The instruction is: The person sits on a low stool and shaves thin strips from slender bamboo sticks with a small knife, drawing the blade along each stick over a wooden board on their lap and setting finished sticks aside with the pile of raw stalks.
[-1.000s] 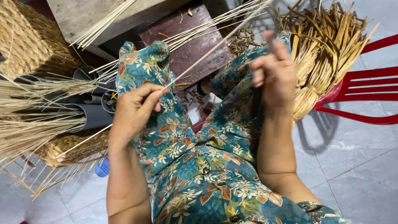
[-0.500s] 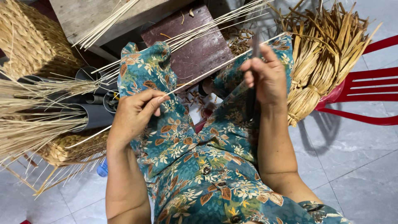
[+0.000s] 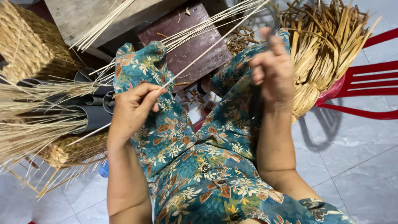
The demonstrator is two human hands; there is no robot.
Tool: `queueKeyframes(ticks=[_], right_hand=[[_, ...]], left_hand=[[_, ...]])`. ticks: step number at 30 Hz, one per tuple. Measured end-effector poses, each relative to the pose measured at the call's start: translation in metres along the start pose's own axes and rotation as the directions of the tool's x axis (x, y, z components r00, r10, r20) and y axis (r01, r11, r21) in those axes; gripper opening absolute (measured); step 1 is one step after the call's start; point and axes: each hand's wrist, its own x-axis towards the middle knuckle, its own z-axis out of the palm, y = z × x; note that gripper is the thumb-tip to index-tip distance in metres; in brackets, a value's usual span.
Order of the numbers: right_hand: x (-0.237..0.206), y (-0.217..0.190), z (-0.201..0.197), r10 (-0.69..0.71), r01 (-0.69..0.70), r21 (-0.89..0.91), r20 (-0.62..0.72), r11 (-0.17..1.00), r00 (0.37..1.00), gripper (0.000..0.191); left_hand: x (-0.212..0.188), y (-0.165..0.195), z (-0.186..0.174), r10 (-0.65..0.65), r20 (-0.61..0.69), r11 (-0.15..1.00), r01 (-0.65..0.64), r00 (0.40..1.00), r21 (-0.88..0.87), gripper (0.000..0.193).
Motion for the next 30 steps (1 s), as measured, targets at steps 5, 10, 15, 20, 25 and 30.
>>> queueKeyframes(ticks=[5,10,15,20,25,30], right_hand=[[-0.014,0.029,0.054,0.270,-0.259,-0.088,0.143,0.962,0.952,0.057],[-0.005,0.035,0.049,0.230,-0.230,-0.001,0.055,0.973,0.972,0.044],[0.005,0.018,0.003,0.126,-0.126,0.001,-0.021,0.992,0.992,0.043],[0.008,-0.002,-0.039,0.020,-0.009,0.085,-0.126,0.996,0.992,0.042],[0.007,-0.019,-0.047,-0.071,0.092,0.136,-0.156,0.986,0.985,0.041],[-0.001,0.005,0.005,0.022,-0.022,-0.071,-0.003,0.997,1.000,0.052]], left_hand=[[0.009,0.002,0.017,-0.053,0.078,0.998,0.050,0.996,0.038,0.017],[0.005,0.000,0.012,-0.011,0.088,0.999,0.007,0.996,0.050,0.017],[0.000,-0.006,0.002,-0.009,0.056,0.998,0.006,0.998,0.058,0.017],[-0.003,-0.008,-0.001,-0.058,0.054,0.987,0.049,0.997,0.156,0.017],[-0.004,-0.008,-0.008,-0.068,0.022,0.997,0.067,0.997,0.035,0.019],[0.004,-0.003,0.007,-0.037,0.031,0.999,0.037,0.999,0.008,0.019]])
